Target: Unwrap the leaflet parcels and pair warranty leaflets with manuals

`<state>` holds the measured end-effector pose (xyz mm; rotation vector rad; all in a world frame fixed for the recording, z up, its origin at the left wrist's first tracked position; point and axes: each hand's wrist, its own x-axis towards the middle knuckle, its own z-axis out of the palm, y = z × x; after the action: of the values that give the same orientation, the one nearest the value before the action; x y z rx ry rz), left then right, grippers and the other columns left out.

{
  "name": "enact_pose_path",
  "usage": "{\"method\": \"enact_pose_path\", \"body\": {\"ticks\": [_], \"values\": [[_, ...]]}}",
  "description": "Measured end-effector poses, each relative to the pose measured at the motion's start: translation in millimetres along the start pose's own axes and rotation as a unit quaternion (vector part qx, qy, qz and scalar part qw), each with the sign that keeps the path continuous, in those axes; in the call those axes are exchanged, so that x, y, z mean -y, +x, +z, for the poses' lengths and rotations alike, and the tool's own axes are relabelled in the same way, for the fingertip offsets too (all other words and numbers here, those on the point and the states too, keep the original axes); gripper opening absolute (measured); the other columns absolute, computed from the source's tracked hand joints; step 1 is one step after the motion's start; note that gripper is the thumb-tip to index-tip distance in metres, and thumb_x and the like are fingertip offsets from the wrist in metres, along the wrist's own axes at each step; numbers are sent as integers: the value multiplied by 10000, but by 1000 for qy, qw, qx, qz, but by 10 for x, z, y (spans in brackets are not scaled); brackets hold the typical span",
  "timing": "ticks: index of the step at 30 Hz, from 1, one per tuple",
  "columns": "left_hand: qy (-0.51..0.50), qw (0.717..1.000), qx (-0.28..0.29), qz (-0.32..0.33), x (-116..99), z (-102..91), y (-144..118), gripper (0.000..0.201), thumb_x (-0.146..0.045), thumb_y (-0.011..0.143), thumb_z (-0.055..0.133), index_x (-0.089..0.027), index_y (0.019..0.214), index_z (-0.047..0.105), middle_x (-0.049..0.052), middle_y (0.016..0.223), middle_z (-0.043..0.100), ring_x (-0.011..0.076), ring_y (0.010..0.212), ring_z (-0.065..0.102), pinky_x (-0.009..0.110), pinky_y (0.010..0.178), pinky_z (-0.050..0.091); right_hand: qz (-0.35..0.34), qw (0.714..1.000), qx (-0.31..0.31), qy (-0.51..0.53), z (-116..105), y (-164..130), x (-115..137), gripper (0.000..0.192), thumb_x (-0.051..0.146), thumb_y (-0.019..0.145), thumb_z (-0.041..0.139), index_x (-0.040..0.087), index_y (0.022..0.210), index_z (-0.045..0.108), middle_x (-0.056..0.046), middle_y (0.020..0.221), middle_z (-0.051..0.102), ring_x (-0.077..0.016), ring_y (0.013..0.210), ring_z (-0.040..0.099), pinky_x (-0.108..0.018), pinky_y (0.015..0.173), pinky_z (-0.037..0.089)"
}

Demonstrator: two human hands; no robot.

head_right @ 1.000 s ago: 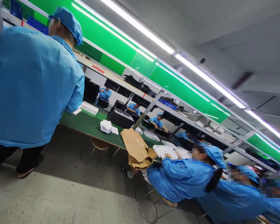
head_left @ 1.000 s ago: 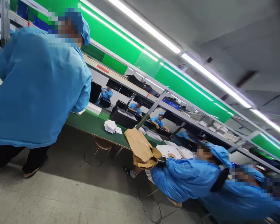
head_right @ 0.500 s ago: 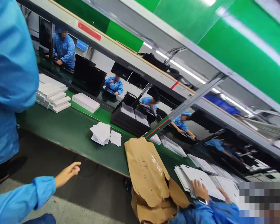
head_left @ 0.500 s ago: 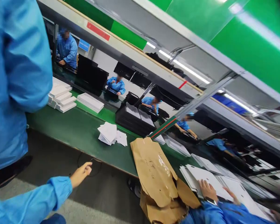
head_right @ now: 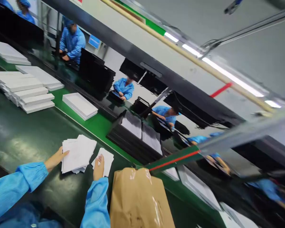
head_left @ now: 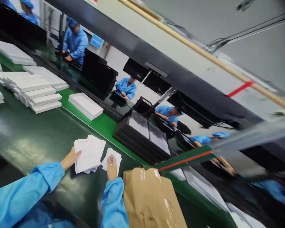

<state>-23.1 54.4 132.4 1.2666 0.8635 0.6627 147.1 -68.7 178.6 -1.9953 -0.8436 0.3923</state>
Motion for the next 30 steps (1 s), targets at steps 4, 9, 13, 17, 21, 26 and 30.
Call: {"method": "enact_pose_path", "body": {"ticks": [4, 9, 13, 17, 21, 26, 30], "values": [[78, 996, -30, 28, -124, 187, 210, 640, -331, 722, 392, -23, 1245, 187, 177, 1278, 298, 247, 1152, 310, 348, 970, 238, 35, 992, 115, 32, 273, 403, -116, 658, 506, 747, 378, 43, 1205, 280, -174, 1158, 378, -218, 1059, 379, -398, 900, 300], [188, 981, -27, 37, -274, 372, 509, 595, -230, 706, 405, -28, 1243, 246, 147, 1303, 265, 241, 1185, 246, 351, 998, 171, 34, 990, 130, 46, 557, 288, -127, 947, 601, 628, 304, -76, 1245, 64, -185, 1305, 78, -204, 1210, 71, -323, 1011, 67], [259, 964, -14, 63, -439, 410, 562, 556, -214, 727, 413, -49, 1240, 272, 132, 1296, 290, 222, 1186, 248, 331, 997, 188, 39, 988, 132, 68, 469, 325, -132, 895, 589, 646, 290, -33, 1256, 85, -156, 1309, 96, -193, 1207, 85, -327, 1008, 73], [358, 925, -48, 119, -498, 333, 200, 468, -196, 794, 364, -106, 1246, 283, 109, 1324, 233, 216, 1207, 182, 409, 1003, 69, 69, 983, 134, 103, 257, 297, -164, 742, 572, 675, 346, 85, 1217, 209, -132, 1243, 256, -198, 1122, 272, -328, 909, 286], [549, 797, 26, 251, -364, 364, -306, 437, -193, 803, 415, -184, 1230, 318, 59, 1296, 311, 229, 1184, 242, 455, 975, 91, 37, 992, 123, 5, 115, 107, -155, 436, 530, 723, 365, 149, 913, 458, -74, 895, 480, -158, 825, 445, -264, 720, 378], [573, 747, 139, 307, -335, 531, -445, 473, -173, 786, 444, -154, 1232, 286, 27, 1286, 333, 188, 1179, 251, 402, 956, 185, 22, 992, 91, -83, 92, -57, -116, 359, 504, 752, 355, 170, 698, 476, -5, 644, 471, -111, 585, 428, -229, 599, 361], [552, 748, 145, 339, -461, 409, -303, 425, -154, 798, 415, -172, 1212, 319, 31, 1278, 346, 166, 1180, 237, 402, 977, 82, 66, 995, 74, -29, 83, -78, -102, 397, 534, 722, 377, 153, 727, 489, -27, 710, 520, -122, 658, 477, -212, 622, 388]]}}
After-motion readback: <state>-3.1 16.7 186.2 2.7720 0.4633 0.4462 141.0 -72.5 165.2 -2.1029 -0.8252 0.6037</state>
